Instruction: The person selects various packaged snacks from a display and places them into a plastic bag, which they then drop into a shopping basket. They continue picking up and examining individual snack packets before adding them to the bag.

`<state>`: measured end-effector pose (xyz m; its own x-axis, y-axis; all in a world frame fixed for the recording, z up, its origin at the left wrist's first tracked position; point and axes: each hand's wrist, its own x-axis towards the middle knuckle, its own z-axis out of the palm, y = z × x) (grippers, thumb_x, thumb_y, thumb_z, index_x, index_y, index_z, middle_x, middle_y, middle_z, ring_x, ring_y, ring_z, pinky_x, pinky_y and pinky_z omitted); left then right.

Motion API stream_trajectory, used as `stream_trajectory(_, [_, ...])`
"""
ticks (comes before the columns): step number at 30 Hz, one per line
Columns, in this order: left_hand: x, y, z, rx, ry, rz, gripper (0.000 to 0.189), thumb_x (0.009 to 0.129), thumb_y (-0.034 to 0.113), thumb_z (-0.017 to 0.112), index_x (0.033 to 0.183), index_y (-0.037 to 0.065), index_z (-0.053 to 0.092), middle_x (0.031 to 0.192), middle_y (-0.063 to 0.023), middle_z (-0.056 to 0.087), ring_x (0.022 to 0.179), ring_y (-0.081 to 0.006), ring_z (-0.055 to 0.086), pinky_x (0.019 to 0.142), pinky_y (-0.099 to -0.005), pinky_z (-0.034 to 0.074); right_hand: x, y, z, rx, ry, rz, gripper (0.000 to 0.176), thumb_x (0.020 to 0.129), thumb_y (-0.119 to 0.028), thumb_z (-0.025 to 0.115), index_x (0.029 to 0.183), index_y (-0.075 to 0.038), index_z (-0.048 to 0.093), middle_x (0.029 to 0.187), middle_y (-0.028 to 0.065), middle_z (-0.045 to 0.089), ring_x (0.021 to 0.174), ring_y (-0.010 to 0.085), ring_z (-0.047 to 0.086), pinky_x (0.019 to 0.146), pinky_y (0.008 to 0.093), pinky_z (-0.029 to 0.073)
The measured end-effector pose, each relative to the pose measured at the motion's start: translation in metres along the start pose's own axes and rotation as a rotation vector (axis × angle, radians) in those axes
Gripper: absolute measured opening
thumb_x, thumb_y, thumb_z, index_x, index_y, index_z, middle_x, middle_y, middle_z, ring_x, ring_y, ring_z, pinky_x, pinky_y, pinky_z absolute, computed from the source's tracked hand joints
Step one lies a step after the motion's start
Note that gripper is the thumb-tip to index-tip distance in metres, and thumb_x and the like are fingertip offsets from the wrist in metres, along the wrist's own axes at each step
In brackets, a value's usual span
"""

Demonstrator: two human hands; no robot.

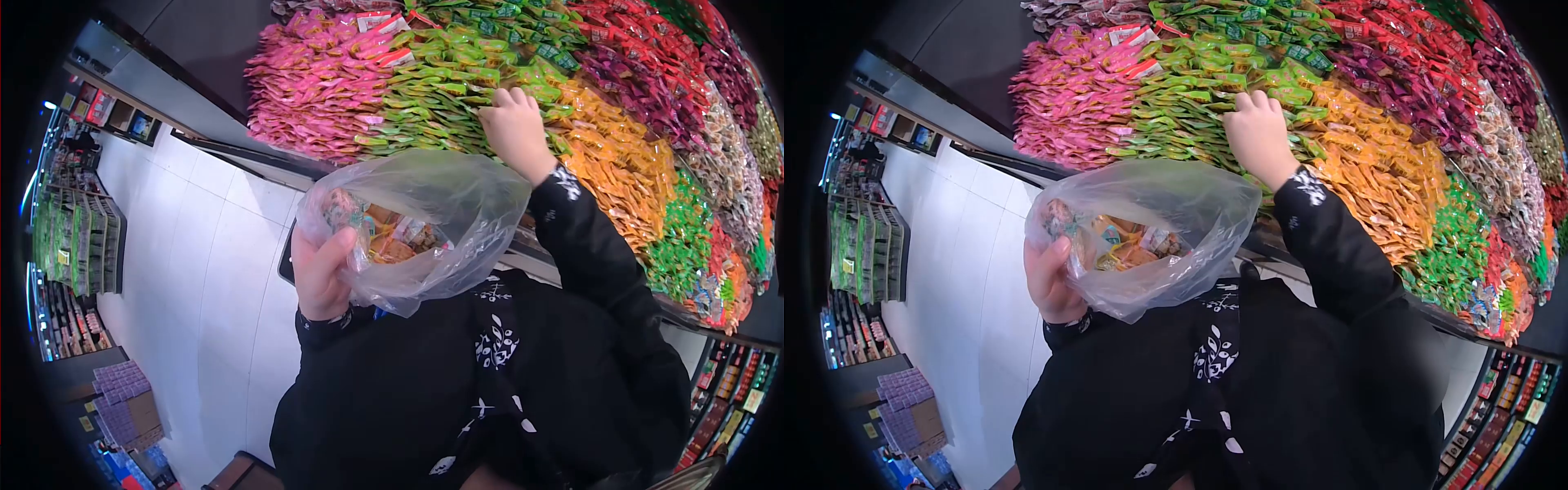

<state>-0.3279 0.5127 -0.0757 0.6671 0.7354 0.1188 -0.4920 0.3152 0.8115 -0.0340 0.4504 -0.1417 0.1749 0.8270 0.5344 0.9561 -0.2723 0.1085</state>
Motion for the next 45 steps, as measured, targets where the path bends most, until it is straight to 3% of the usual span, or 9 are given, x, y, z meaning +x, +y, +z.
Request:
stream_trajectory(4, [0.006, 0.006, 0.005, -0.039, -0.022, -0.002, 0.053, 0.076, 0.005, 0.056, 0.125, -0.005, 0.039, 0.117, -0.0132, 0.052, 0.108, -0.0204, 0.051, 0.095, -0.0331, 0.039, 0.008, -0.035, -0.124, 0.953, 0.059, 0.294, 0.011, 0.082, -0.006, 0.058, 0.084, 0.002, 0.065, 0.074, 0.0094, 0.063, 0.065, 0.0194, 0.06, 0.062, 0.0297, 0.047])
stream_trajectory(6, [0.008, 0.004, 0.01, -0.018, -0.027, -0.039, 0.053, 0.076, 0.004, 0.056, 0.125, -0.004, 0.04, 0.116, -0.0127, 0.052, 0.108, -0.0199, 0.051, 0.095, -0.0328, 0.038, -0.004, -0.055, -0.17, 1.212, -0.218, 0.088, 0.012, 0.082, -0.002, 0.055, 0.089, 0.0, 0.065, 0.076, 0.0105, 0.063, 0.067, 0.0199, 0.062, 0.062, 0.028, 0.049])
stream_trajectory(9, [0.008, -0.003, 0.013, 0.124, -0.071, -0.065, 0.051, 0.076, 0.001, 0.055, 0.125, -0.002, 0.04, 0.107, -0.0093, 0.053, 0.095, -0.0156, 0.054, 0.082, -0.028, 0.044, -0.015, -0.098, -0.15, 0.853, -0.456, -0.307, 0.033, 0.069, -0.001, 0.056, 0.102, 0.002, 0.057, 0.101, 0.0138, 0.06, 0.091, 0.0291, 0.061, 0.075, 0.0358, 0.051])
stream_trajectory(15, [0.001, -0.011, 0.043, -0.032, -0.3, -0.285, 0.047, 0.076, -0.003, 0.057, 0.12, -0.002, 0.042, 0.097, -0.0092, 0.054, 0.073, -0.0115, 0.055, 0.054, -0.0212, 0.044, -0.052, -0.12, -0.051, 0.399, -0.232, -0.101, 0.009, 0.069, -0.011, 0.059, 0.077, -0.007, 0.062, 0.074, 0.0058, 0.061, 0.075, 0.0231, 0.062, 0.059, 0.029, 0.048])
stream_trajectory(21, [-0.002, -0.032, 0.049, -0.101, -0.348, -0.459, 0.054, 0.077, -0.003, 0.056, 0.127, -0.002, 0.037, 0.108, -0.0078, 0.052, 0.103, -0.0165, 0.05, 0.092, -0.0296, 0.038, -0.091, -0.098, -0.075, 0.194, -0.373, 0.027, 0.007, 0.071, -0.012, 0.059, 0.075, -0.01, 0.064, 0.068, 0.0029, 0.062, 0.063, 0.0174, 0.063, 0.051, 0.028, 0.047])
stream_trajectory(24, [-0.011, -0.045, 0.056, -0.039, -0.416, -0.396, 0.053, 0.075, 0.003, 0.056, 0.124, -0.005, 0.038, 0.113, -0.0129, 0.051, 0.104, -0.0225, 0.053, 0.092, -0.0352, 0.041, -0.115, -0.089, -0.103, 0.293, -0.281, 0.046, 0.013, 0.071, -0.012, 0.059, 0.083, -0.007, 0.063, 0.07, 0.0041, 0.062, 0.065, 0.0201, 0.064, 0.054, 0.0316, 0.05])
stream_trajectory(29, [-0.029, -0.064, 0.101, -0.016, -0.369, -0.493, 0.046, 0.077, 0.004, 0.055, 0.121, -0.002, 0.041, 0.096, -0.0075, 0.053, 0.073, -0.0122, 0.055, 0.056, -0.0222, 0.044, -0.166, -0.073, -0.135, 0.4, -0.447, 0.082, 0.026, 0.073, -0.012, 0.059, 0.098, -0.005, 0.054, 0.08, 0.0097, 0.06, 0.069, 0.0262, 0.064, 0.058, 0.0354, 0.051])
stream_trajectory(33, [-0.054, -0.098, 0.129, -0.061, -0.539, -0.598, 0.036, 0.081, -0.001, 0.053, 0.117, -0.001, 0.047, 0.103, -0.0037, 0.055, 0.092, -0.0096, 0.052, 0.079, -0.0211, 0.04, -0.222, -0.056, -0.172, 0.518, -0.524, 0.093, 0.03, 0.073, -0.008, 0.059, 0.102, -0.006, 0.053, 0.093, 0.0122, 0.057, 0.069, 0.0303, 0.063, 0.06, 0.038, 0.052])
stream_trajectory(45, [-0.159, -0.193, 0.28, -0.115, -0.579, -0.456, 0.029, 0.084, -0.003, 0.051, 0.112, 0.001, 0.049, 0.103, -0.0041, 0.054, 0.09, -0.0086, 0.053, 0.078, -0.022, 0.042, -0.395, 0.053, -0.322, 0.516, 0.317, 0.483, 0.021, 0.069, 0.004, 0.066, 0.087, -0.008, 0.064, 0.082, 0.003, 0.063, 0.077, 0.0232, 0.056, 0.069, 0.0325, 0.046])
